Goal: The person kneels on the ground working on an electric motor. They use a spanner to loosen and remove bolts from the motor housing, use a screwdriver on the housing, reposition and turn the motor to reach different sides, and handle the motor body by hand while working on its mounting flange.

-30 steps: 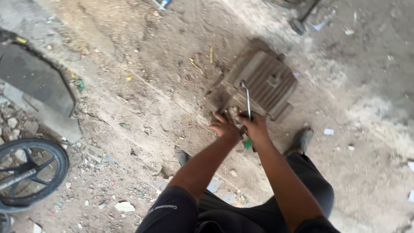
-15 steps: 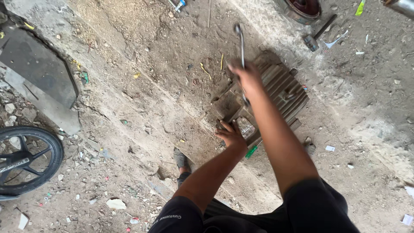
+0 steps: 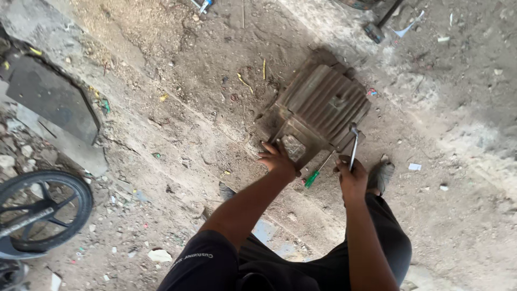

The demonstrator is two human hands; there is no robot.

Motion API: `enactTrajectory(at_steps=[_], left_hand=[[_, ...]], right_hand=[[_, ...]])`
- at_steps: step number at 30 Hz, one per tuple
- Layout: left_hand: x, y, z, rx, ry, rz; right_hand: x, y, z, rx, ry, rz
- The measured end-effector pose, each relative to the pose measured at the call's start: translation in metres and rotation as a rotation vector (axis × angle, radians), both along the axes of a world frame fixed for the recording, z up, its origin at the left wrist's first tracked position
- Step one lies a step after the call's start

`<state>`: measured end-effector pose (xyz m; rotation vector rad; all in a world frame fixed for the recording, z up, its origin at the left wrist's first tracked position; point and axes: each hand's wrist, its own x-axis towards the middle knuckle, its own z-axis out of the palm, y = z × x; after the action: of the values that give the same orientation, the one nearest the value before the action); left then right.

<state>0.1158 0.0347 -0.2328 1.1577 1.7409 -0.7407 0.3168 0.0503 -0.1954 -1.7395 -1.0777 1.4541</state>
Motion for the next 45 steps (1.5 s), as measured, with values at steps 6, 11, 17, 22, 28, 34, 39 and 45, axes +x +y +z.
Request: enactTrajectory(at_steps=[6, 11, 17, 22, 28, 34, 39, 45], left_hand=[[0.012, -0.001, -0.002, 0.096, 0.120, -0.022], [0.022, 0.001, -0.009, 0.007, 0.084, 0.020], [0.012, -0.010, 0.001, 0.100, 0.027, -0.016], [-0.010, -0.034, -0.005, 0.404, -0.066, 0.171], [-0.034, -0.036, -0.015, 0.947, -0.378, 0.583], [-0.040, 0.002, -0.007, 0.800, -0.542, 1.045], [-0.036, 0.012, -0.008, 1.108, -0.331, 0.800], [-0.029, 0.006, -0.007, 1.198, -0.393, 0.867]], right_hand=[[0.010, 0.006, -0.013, 0.282, 0.116, 0.182], [0.029, -0.002, -0.007, 0.131, 0.186, 0.052], [0.042, -0.011, -0.002, 0.087, -0.086, 0.302], [0.046, -0.025, -0.001, 0.178, -0.268, 0.449], [0.014, -0.034, 0.021, 0.434, -0.470, 0.646], [-0.077, -0.015, 0.029, 0.585, -0.781, 0.877], [-0.108, 0.010, 0.032, 0.537, -0.891, 0.907], [-0.101, 0.012, 0.027, 0.613, -0.865, 0.878]])
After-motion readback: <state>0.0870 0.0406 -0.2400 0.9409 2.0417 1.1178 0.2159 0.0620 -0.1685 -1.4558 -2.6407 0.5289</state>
